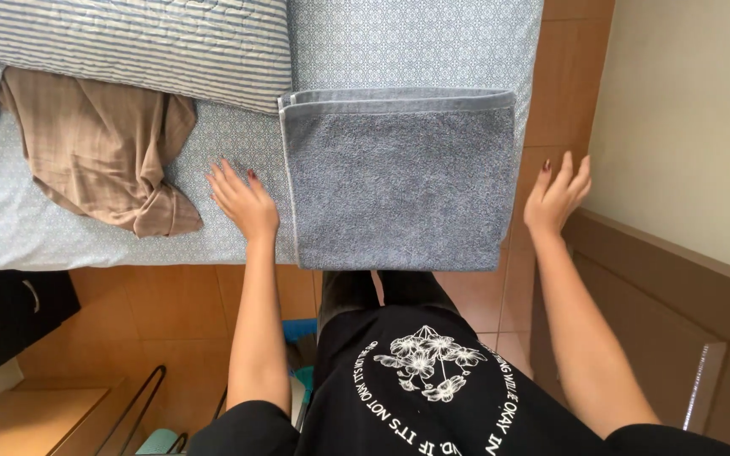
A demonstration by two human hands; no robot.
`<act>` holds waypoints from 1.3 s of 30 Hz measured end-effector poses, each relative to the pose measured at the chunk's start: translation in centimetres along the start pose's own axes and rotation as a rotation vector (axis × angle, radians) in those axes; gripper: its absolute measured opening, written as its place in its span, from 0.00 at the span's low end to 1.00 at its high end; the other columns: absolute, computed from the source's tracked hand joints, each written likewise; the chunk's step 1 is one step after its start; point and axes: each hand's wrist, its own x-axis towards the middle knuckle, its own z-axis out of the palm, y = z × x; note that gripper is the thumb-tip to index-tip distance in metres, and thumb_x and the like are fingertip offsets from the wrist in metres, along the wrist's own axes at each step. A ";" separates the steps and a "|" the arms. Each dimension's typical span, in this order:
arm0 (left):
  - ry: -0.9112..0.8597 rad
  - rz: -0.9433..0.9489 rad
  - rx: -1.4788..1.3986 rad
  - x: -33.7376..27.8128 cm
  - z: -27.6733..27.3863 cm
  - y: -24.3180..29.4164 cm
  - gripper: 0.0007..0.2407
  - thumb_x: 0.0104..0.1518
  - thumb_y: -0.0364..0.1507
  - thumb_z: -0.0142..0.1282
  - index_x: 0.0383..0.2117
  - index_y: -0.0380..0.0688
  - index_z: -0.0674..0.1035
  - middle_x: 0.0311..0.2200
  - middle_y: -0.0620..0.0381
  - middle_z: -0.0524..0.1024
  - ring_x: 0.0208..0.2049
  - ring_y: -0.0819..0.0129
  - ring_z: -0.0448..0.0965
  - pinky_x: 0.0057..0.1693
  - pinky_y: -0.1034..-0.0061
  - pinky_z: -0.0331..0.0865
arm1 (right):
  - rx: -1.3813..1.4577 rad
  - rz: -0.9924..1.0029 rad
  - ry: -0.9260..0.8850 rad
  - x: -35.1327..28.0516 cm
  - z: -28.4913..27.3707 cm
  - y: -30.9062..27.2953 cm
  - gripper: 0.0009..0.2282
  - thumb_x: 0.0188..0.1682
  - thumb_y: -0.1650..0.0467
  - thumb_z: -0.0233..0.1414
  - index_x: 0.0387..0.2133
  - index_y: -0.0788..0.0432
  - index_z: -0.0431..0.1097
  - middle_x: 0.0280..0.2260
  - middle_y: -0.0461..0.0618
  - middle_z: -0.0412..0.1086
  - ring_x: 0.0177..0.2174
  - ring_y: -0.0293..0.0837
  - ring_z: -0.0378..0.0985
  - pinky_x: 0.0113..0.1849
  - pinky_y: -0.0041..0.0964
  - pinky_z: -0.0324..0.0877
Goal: Folding towels on a bed and storing them in a wooden cabinet.
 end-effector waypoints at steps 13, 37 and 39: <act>-0.451 -0.509 -0.682 -8.6 2.3 -3.2 0.27 0.62 0.49 0.56 0.51 0.32 0.78 0.42 0.46 0.77 0.43 0.64 0.77 0.53 0.71 0.68 | 0.772 0.379 -0.388 -8.7 0.4 -2.4 0.36 0.46 0.56 0.63 0.60 0.70 0.60 0.49 0.63 0.71 0.46 0.47 0.74 0.47 0.40 0.71; -0.688 -0.336 -1.272 -11.3 -16.8 3.6 0.18 0.55 0.31 0.65 0.48 0.31 0.80 0.40 0.52 0.83 0.38 0.71 0.82 0.43 0.75 0.77 | 0.954 0.255 -0.911 -6.8 -15.7 -13.2 0.23 0.45 0.66 0.60 0.53 0.67 0.70 0.46 0.54 0.75 0.43 0.42 0.78 0.44 0.37 0.73; -0.647 -0.435 -1.290 -13.2 -20.6 2.5 0.17 0.55 0.31 0.64 0.47 0.30 0.81 0.39 0.52 0.83 0.38 0.71 0.83 0.43 0.76 0.77 | 0.928 0.276 -0.968 -7.2 -18.8 -17.1 0.22 0.45 0.67 0.59 0.52 0.67 0.70 0.44 0.54 0.76 0.41 0.42 0.79 0.41 0.38 0.75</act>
